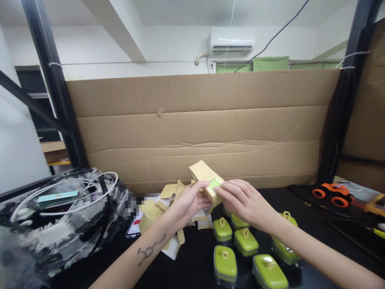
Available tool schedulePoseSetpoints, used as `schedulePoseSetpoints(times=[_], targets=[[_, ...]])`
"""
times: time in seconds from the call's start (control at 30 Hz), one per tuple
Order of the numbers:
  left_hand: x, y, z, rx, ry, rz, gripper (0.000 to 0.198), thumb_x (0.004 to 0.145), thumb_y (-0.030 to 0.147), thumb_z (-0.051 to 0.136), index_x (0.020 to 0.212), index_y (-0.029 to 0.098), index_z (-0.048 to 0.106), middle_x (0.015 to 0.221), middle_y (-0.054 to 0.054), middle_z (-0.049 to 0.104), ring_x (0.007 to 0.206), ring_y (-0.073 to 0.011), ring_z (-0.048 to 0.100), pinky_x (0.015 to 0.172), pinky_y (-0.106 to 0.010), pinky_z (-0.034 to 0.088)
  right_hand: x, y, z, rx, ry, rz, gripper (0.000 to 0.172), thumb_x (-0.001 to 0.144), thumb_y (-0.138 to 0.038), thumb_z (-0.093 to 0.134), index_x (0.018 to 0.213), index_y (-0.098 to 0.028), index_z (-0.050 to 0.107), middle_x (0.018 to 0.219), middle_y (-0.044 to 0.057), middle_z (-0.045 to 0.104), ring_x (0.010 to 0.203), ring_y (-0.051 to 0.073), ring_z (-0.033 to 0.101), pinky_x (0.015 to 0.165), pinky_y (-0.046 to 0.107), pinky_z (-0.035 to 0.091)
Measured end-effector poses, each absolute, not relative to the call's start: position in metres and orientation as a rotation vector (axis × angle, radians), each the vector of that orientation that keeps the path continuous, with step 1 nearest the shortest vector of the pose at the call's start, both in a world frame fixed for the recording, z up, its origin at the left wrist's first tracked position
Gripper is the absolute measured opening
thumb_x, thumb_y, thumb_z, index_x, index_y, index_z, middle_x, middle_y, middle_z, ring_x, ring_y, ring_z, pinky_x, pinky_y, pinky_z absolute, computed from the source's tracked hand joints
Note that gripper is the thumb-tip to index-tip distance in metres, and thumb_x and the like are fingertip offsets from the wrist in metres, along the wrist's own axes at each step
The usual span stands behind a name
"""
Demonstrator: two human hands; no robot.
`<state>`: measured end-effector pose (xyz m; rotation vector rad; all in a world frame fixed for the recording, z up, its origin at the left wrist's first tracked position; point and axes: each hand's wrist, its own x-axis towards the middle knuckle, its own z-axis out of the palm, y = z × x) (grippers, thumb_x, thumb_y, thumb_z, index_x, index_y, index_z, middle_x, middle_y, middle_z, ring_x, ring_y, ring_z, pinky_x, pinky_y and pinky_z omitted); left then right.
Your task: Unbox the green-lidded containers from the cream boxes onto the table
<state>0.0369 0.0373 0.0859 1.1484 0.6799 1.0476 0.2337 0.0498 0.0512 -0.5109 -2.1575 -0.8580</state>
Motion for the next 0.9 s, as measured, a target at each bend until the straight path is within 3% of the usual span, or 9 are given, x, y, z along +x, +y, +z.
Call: schedulePoseSetpoints(times=[0.13,0.27,0.4,0.53,0.63,0.8,0.9], targets=[[0.038,0.035,0.087,1.141,0.712,1.125,0.026,0.079,0.025,0.066,0.100,0.012,0.058,0.090,-0.011,0.071,0.077,-0.0204,0.067,0.081,-0.036,0.050,0.234,0.049,0.051,-0.455,-2.075,-0.933,0.035,0.090,-0.007,0.052,0.118,-0.027,0.055,0.101,0.006,0.070,0.094,0.022,0.062,0.090,0.047,0.049],[0.035,0.041,0.087,1.138,0.749,1.125,0.023,0.084,0.030,0.057,0.097,0.011,0.059,0.090,-0.014,0.071,0.077,-0.0211,0.068,0.078,-0.036,0.053,0.232,0.045,0.048,-0.347,-2.057,-0.935,0.031,0.089,-0.005,0.047,0.103,-0.031,0.056,0.088,0.000,0.067,0.096,0.020,0.062,0.101,0.054,0.040],[0.024,0.057,0.084,1.197,0.877,1.251,0.027,0.083,0.037,0.058,0.097,0.014,0.055,0.089,-0.012,0.069,0.078,-0.0212,0.067,0.075,-0.034,0.054,0.235,0.040,0.060,-0.368,-2.202,-0.829,0.021,0.087,-0.015,0.053,0.094,-0.034,0.057,0.090,-0.004,0.065,0.092,0.016,0.062,0.103,0.047,0.040],[0.011,0.070,0.078,1.344,1.081,1.450,0.056,0.068,0.036,0.076,0.107,0.022,0.039,0.103,-0.009,0.063,0.090,-0.0224,0.065,0.081,-0.037,0.052,0.250,0.054,0.077,-0.823,-2.257,-0.622,0.011,0.088,-0.021,0.051,0.095,-0.024,0.060,0.097,0.007,0.063,0.091,0.023,0.060,0.083,0.045,0.050],[0.006,0.077,0.071,1.501,1.225,1.516,0.069,0.062,0.036,0.080,0.108,0.023,0.030,0.108,-0.009,0.057,0.101,-0.0245,0.061,0.091,-0.041,0.046,0.270,0.081,0.069,-1.280,-2.194,-0.439,0.015,0.087,-0.025,0.058,0.099,-0.016,0.060,0.101,0.010,0.062,0.093,0.025,0.060,0.079,0.045,0.051],[0.005,0.085,0.060,1.786,1.472,1.530,0.071,0.054,0.042,0.080,0.103,0.022,0.032,0.107,-0.009,0.051,0.115,-0.0353,0.048,0.099,-0.053,0.034,0.296,0.117,0.033,-1.754,-2.114,-0.102,0.025,0.092,-0.033,0.058,0.111,-0.017,0.059,0.111,0.006,0.063,0.091,0.019,0.064,0.078,0.039,0.054],[0.004,0.085,0.060,1.918,1.587,1.548,0.063,0.060,0.043,0.075,0.103,0.023,0.034,0.111,-0.009,0.047,0.118,-0.0368,0.042,0.099,-0.054,0.032,0.298,0.121,0.026,-1.799,-2.089,0.008,0.023,0.092,-0.031,0.057,0.111,-0.018,0.060,0.112,0.006,0.063,0.093,0.019,0.064,0.079,0.039,0.054]])
